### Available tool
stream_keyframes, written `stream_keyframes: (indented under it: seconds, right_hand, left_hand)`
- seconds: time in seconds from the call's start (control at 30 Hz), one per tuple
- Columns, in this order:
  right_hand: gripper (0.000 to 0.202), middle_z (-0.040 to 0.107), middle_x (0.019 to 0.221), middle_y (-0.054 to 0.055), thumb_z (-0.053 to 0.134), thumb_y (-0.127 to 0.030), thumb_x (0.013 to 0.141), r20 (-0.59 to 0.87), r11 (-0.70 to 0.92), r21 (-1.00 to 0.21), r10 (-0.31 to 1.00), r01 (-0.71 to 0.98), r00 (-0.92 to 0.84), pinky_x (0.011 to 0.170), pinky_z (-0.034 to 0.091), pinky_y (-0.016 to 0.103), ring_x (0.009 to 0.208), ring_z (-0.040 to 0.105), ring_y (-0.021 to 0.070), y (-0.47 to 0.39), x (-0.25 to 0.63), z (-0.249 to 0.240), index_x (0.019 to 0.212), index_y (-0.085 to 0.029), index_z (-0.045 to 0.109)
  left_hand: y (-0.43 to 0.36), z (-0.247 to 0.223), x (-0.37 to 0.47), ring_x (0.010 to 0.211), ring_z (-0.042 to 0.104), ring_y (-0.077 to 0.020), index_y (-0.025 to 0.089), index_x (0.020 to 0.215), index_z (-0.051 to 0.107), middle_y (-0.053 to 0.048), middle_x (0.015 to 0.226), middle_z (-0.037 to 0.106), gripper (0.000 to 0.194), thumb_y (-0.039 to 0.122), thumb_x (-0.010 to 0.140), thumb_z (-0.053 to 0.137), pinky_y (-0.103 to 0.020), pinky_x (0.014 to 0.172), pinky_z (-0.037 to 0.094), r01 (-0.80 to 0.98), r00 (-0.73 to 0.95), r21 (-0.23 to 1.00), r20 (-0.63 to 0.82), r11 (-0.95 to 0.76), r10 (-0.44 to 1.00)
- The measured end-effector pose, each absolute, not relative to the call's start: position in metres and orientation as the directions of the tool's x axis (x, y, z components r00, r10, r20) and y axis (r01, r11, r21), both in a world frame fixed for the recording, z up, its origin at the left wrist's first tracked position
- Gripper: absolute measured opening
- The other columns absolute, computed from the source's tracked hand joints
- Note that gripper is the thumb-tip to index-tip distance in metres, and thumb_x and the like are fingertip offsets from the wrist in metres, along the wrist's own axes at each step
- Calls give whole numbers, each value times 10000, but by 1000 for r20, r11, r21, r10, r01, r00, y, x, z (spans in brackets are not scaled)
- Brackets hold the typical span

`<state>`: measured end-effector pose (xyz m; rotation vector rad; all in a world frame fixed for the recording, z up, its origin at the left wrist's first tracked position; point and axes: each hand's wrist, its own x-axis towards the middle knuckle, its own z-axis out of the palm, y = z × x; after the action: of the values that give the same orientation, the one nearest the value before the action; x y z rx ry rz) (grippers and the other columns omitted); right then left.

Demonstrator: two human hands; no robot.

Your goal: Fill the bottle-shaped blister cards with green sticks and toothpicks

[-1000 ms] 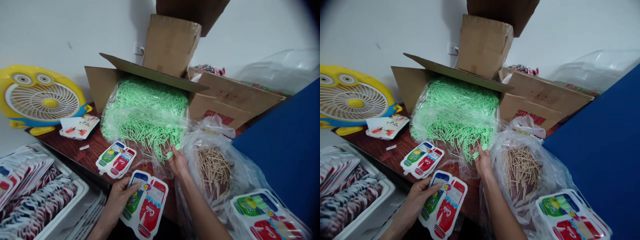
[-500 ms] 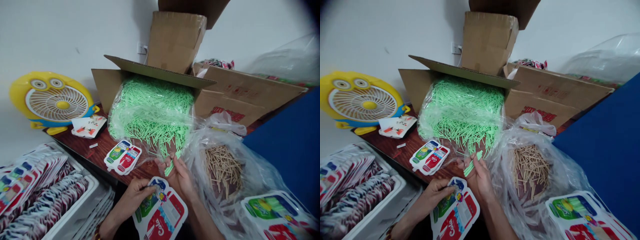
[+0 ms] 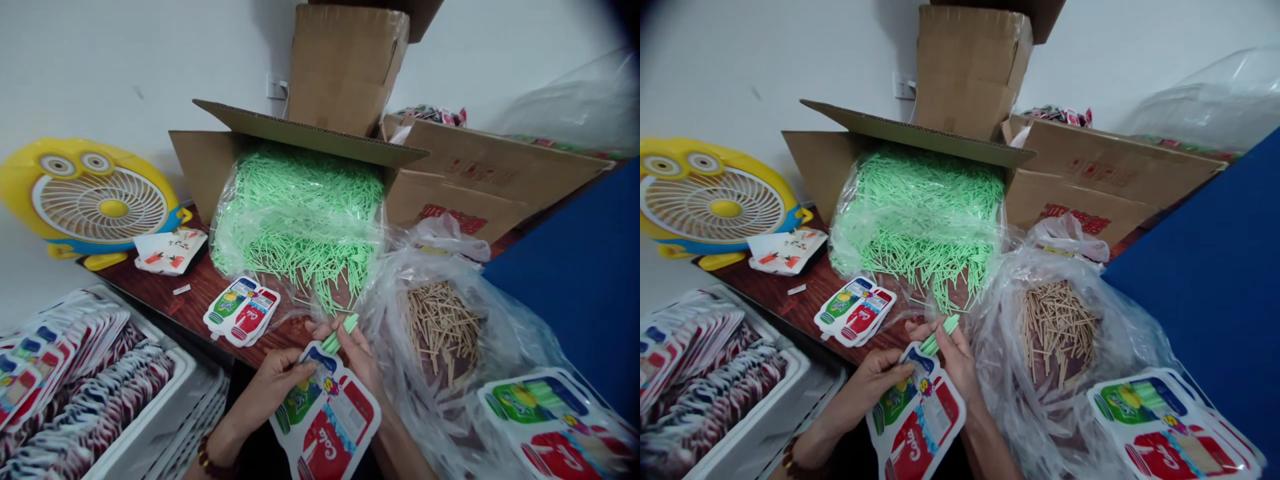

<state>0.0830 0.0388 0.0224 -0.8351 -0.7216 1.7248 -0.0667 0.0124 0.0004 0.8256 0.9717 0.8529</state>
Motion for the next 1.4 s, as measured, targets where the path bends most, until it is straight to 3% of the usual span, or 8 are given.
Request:
stream_keyframes:
  seconds: [0.27,0.47,0.6,0.7,0.83,0.93,1.17,1.4]
  right_hand:
    - [154,686,1119,38,696,-349,762,-181,-356,-801,910,-482,-372,819,533,360,967,664,231,38,86,29,836,-237,621]
    - [306,630,1242,44,632,-352,835,-78,-245,-818,944,-520,-322,987,440,413,1143,585,230,45,97,28,1133,-288,605]
    - [296,632,1242,43,599,-367,859,-66,-148,-973,915,-179,-397,1047,377,421,1191,545,241,47,110,34,1133,-272,655]
    - [289,649,1214,25,614,-314,852,-47,-37,-999,894,32,-446,1083,329,416,1189,537,233,46,119,38,1135,-283,666]
    - [308,640,1228,23,570,-300,883,21,19,-1000,955,-10,-296,999,430,368,1099,597,214,44,128,34,1184,-302,635]
    - [295,678,1160,25,566,-286,885,93,112,-991,971,75,-220,921,482,341,1026,631,209,42,132,28,1167,-298,650]
    - [287,655,1201,29,494,-240,924,194,313,-920,886,236,-421,1022,405,391,1138,574,219,40,131,31,1139,-305,673]
    - [269,620,1258,43,494,-262,930,164,304,-921,869,243,-467,1029,405,405,1180,547,218,40,136,33,1117,-302,682]
  left_hand:
    - [22,-4,-70,596,616,-136,131,796,726,-32,724,727,246,371,745,736,-233,596,463,-241,346,868,-342,435,874]
    - [20,-4,-70,610,640,-137,133,837,730,-41,750,742,229,351,766,724,-230,606,470,-320,359,830,-340,457,869]
    - [22,-2,-68,595,637,-140,133,805,730,-42,729,736,253,380,751,733,-233,597,473,-334,349,817,-356,470,867]
    - [23,-1,-67,592,627,-138,131,808,727,-37,705,724,262,387,750,733,-231,597,467,-338,359,809,-362,481,860]
    - [23,-4,-67,538,568,-102,127,794,721,-21,665,692,256,382,778,708,-200,542,417,-321,345,836,-334,444,877]
    - [23,-4,-66,523,541,-90,121,779,714,-20,655,677,257,378,792,695,-198,533,402,-306,343,848,-326,433,881]
    - [24,0,-64,554,566,-102,129,767,713,-20,678,692,262,389,793,689,-212,572,419,-292,372,853,-315,432,873]
    - [25,-6,-63,526,504,-89,126,735,680,5,620,618,306,419,817,647,-205,531,391,-257,327,874,-323,412,888]
